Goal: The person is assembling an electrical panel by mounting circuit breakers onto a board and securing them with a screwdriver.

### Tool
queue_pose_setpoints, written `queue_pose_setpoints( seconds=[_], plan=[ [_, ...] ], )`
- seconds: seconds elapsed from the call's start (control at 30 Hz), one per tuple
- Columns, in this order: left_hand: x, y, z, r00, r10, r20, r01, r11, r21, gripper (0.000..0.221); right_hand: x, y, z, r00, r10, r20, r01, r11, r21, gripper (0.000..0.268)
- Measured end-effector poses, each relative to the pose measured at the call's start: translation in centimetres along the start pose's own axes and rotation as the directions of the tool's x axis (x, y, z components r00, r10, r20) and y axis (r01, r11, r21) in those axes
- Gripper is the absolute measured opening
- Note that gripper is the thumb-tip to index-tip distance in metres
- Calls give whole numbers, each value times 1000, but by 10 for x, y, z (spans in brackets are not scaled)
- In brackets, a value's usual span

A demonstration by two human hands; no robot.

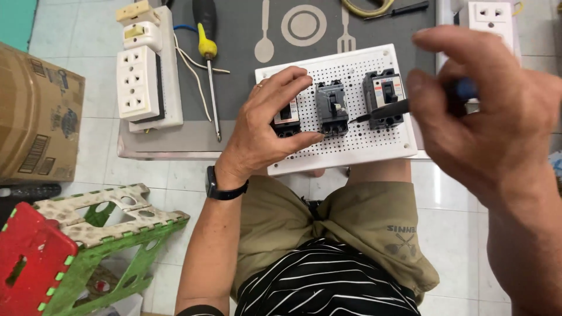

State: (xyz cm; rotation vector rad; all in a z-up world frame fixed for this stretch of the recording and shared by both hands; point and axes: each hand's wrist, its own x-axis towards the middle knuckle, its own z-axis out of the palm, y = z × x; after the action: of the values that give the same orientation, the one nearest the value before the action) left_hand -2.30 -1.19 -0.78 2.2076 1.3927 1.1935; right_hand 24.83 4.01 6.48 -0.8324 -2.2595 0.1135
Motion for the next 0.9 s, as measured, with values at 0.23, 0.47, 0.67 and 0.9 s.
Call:
queue_pose_setpoints(
  seconds=[0.23, 0.47, 0.67, 0.9],
  plan=[
    [-1, 1, -5, 999, 28, 19, -27, 997, -70, 68, 9, -12, 10, 996, -13, 84, 24, 991, -132, 23],
    [-2, 3, -7, 999, -6, -35, 1, 990, -139, 60, 46, -34, 4, 937, -35, 346, 109, 975, -195, 31],
    [-4, -1, -5, 998, -18, -63, 10, 992, -124, 58, 66, -40, 4, 873, -112, 474, 198, 971, -136, 38],
    [-8, -6, -4, 998, 52, -23, -53, 998, -43, 69, 64, -40, 8, 890, 59, 452, 45, 975, -216, 33]
  ],
)
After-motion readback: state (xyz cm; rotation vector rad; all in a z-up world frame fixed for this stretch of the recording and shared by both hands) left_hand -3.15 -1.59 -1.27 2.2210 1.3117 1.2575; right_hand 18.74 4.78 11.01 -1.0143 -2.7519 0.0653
